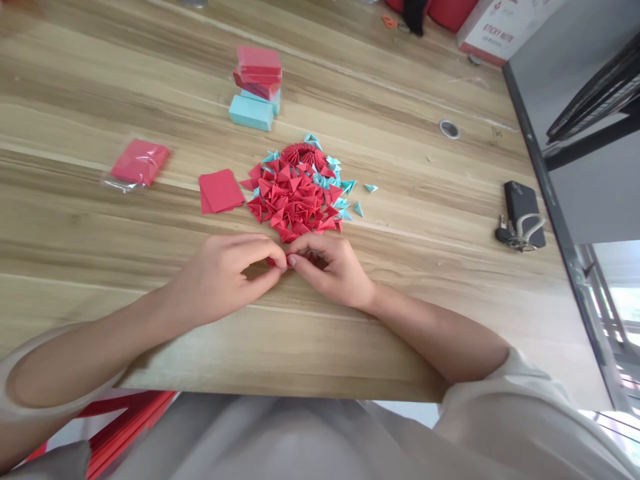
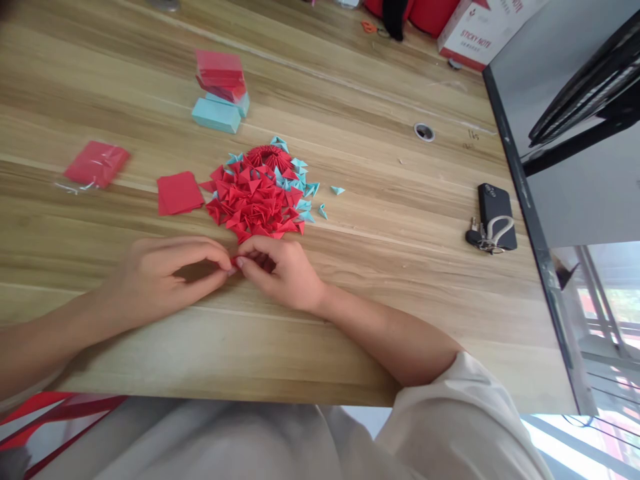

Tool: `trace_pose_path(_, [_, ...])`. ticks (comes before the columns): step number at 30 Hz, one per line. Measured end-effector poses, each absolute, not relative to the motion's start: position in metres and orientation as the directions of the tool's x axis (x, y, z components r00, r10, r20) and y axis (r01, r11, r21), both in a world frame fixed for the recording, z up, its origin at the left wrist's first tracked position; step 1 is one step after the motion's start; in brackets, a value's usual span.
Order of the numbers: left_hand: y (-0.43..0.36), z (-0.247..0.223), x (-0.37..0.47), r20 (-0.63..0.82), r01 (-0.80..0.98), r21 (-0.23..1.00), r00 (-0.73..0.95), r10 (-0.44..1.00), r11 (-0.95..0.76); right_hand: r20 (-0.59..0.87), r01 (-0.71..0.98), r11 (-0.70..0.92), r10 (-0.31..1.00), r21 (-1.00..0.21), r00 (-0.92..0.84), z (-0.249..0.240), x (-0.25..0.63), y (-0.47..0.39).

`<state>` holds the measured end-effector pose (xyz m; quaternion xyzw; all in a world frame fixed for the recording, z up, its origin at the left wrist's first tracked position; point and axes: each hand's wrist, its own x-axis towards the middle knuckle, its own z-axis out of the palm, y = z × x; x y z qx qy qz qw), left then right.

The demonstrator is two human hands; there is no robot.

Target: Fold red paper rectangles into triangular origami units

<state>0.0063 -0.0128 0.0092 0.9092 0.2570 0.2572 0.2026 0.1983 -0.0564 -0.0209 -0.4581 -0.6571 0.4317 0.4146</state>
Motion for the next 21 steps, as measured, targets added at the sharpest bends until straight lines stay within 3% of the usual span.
trace_pose_path(21, [-0.0120, 0.0072, 0.0052, 0.393, 0.343, 0.455, 0.751, 0.531, -0.822, 0.147, 0.251, 0.208, 0.959, -0.945, -0.243, -0.0202, 0.1980, -0.0564])
